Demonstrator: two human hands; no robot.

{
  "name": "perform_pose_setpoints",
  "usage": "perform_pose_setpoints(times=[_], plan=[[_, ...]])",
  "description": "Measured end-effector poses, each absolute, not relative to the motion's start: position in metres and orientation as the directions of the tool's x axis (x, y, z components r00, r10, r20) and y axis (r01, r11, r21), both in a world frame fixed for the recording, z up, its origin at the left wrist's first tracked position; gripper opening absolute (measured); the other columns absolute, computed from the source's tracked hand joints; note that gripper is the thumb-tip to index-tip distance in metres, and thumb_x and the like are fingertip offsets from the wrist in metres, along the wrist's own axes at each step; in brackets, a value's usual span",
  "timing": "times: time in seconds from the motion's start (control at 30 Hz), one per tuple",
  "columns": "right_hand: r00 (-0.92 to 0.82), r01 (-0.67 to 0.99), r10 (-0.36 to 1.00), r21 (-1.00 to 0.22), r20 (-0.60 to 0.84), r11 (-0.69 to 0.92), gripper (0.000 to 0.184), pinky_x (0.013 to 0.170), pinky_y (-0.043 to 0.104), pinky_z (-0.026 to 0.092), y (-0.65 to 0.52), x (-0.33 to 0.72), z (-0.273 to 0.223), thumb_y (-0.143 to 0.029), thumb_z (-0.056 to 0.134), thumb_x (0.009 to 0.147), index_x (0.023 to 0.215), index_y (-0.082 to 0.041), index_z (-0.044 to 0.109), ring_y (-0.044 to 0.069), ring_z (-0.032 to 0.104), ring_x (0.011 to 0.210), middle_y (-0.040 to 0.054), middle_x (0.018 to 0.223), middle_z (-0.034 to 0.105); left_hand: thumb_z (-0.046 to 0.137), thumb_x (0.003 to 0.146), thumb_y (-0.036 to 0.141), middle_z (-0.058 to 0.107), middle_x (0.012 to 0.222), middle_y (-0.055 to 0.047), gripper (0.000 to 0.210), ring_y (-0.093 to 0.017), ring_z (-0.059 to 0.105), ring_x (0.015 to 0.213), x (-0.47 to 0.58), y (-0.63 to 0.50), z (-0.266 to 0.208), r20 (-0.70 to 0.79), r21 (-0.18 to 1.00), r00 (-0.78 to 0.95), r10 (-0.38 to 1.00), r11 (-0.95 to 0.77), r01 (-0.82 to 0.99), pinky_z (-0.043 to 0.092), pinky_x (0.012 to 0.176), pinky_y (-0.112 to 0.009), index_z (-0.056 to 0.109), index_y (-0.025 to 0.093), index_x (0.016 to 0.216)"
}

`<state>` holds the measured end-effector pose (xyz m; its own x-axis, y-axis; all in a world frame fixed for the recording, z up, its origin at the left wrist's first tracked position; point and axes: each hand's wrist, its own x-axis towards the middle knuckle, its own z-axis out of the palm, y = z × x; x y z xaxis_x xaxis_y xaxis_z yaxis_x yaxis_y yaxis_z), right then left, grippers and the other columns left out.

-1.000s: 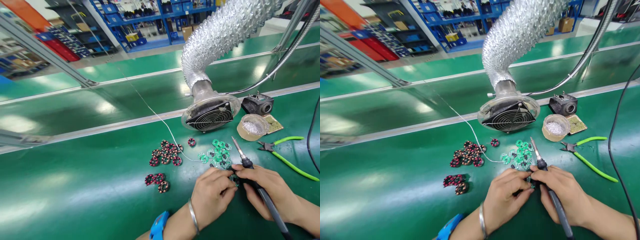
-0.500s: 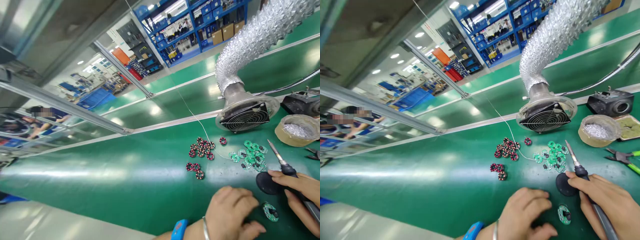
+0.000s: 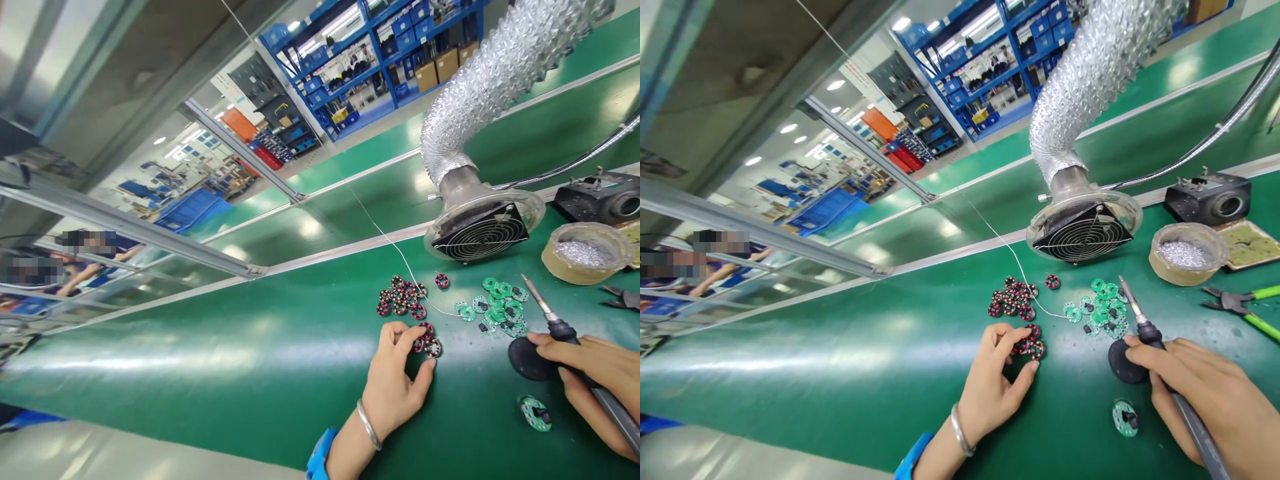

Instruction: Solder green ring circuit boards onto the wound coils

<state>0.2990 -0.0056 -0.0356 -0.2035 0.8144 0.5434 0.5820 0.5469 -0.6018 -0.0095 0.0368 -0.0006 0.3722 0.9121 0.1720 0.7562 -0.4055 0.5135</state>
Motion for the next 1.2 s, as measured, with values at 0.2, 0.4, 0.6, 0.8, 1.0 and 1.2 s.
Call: perform_pose_setpoints(times=[0.2, 0.4, 0.6, 0.8, 1.0, 1.2], plan=[[-0.356, 0.667, 0.782, -0.448, 0.511, 0.596, 0.039, 0.060, 0.031, 0.057, -0.003, 0.302, -0.033, -0.015, 0.051, 0.087, 0.125, -0.023, 0.055, 0.019, 0.068, 0.072, 0.0049, 0.109, 0.071, 0.067, 0.069, 0.020, 0.049, 0.105, -0.011, 0.035, -0.026, 0.054, 0.094, 0.009, 0.038, 0.002, 0.305, 0.413, 0.397, 0.866, -0.496, 0.764, 0.051, 0.079, -0.042, 0.056, 0.017, 0.102], [-0.365, 0.636, 0.794, -0.492, 0.486, 0.594, 0.033, 0.063, 0.030, 0.055, 0.005, 0.296, -0.014, -0.013, 0.051, 0.086, 0.118, -0.022, 0.055, 0.019, 0.069, 0.073, 0.0040, 0.096, 0.072, 0.066, 0.072, 0.020, 0.056, 0.101, -0.011, 0.025, -0.027, 0.053, 0.094, 0.027, 0.031, 0.004, 0.321, 0.354, 0.456, 0.830, -0.552, 0.755, 0.046, 0.078, -0.043, 0.058, 0.017, 0.096], [-0.406, 0.641, 0.796, -0.481, 0.449, 0.598, 0.033, 0.061, 0.029, 0.052, 0.011, 0.289, -0.009, -0.007, 0.044, 0.084, 0.111, -0.022, 0.055, 0.017, 0.063, 0.067, 0.0043, 0.085, 0.068, 0.066, 0.071, 0.020, 0.061, 0.100, -0.011, 0.034, -0.029, 0.055, 0.091, 0.042, 0.034, 0.015, 0.218, 0.374, 0.598, 0.771, -0.632, 0.679, 0.042, 0.075, -0.044, 0.061, 0.018, 0.105], [-0.349, 0.631, 0.789, -0.496, 0.506, 0.597, 0.035, 0.060, 0.028, 0.052, 0.011, 0.289, -0.013, -0.003, 0.041, 0.081, 0.109, -0.021, 0.051, 0.016, 0.062, 0.065, 0.0046, 0.089, 0.070, 0.064, 0.079, 0.021, 0.065, 0.094, -0.008, 0.023, -0.024, 0.057, 0.086, 0.073, 0.041, 0.016, 0.262, 0.538, 0.622, 0.738, -0.647, 0.541, 0.045, 0.075, -0.039, 0.061, 0.019, 0.102], [-0.335, 0.609, 0.805, -0.539, 0.490, 0.582, 0.034, 0.059, 0.026, 0.051, 0.012, 0.290, -0.008, -0.003, 0.039, 0.078, 0.105, -0.021, 0.050, 0.015, 0.063, 0.065, 0.0031, 0.085, 0.069, 0.061, 0.081, 0.017, 0.066, 0.094, -0.008, 0.020, -0.023, 0.058, 0.083, 0.092, 0.047, 0.005, 0.234, 0.602, 0.647, 0.726, -0.630, 0.490, 0.048, 0.075, -0.037, 0.061, 0.018, 0.101], [-0.300, 0.590, 0.843, -0.607, 0.447, 0.532, 0.034, 0.062, 0.025, 0.051, 0.012, 0.288, -0.005, -0.002, 0.038, 0.078, 0.103, -0.022, 0.049, 0.014, 0.064, 0.068, 0.0012, 0.084, 0.068, 0.064, 0.076, 0.014, 0.061, 0.099, -0.009, 0.026, -0.022, 0.059, 0.091, 0.087, 0.047, 0.009, 0.244, 0.713, 0.644, 0.725, -0.585, 0.388, 0.050, 0.081, -0.036, 0.060, 0.019, 0.102]])
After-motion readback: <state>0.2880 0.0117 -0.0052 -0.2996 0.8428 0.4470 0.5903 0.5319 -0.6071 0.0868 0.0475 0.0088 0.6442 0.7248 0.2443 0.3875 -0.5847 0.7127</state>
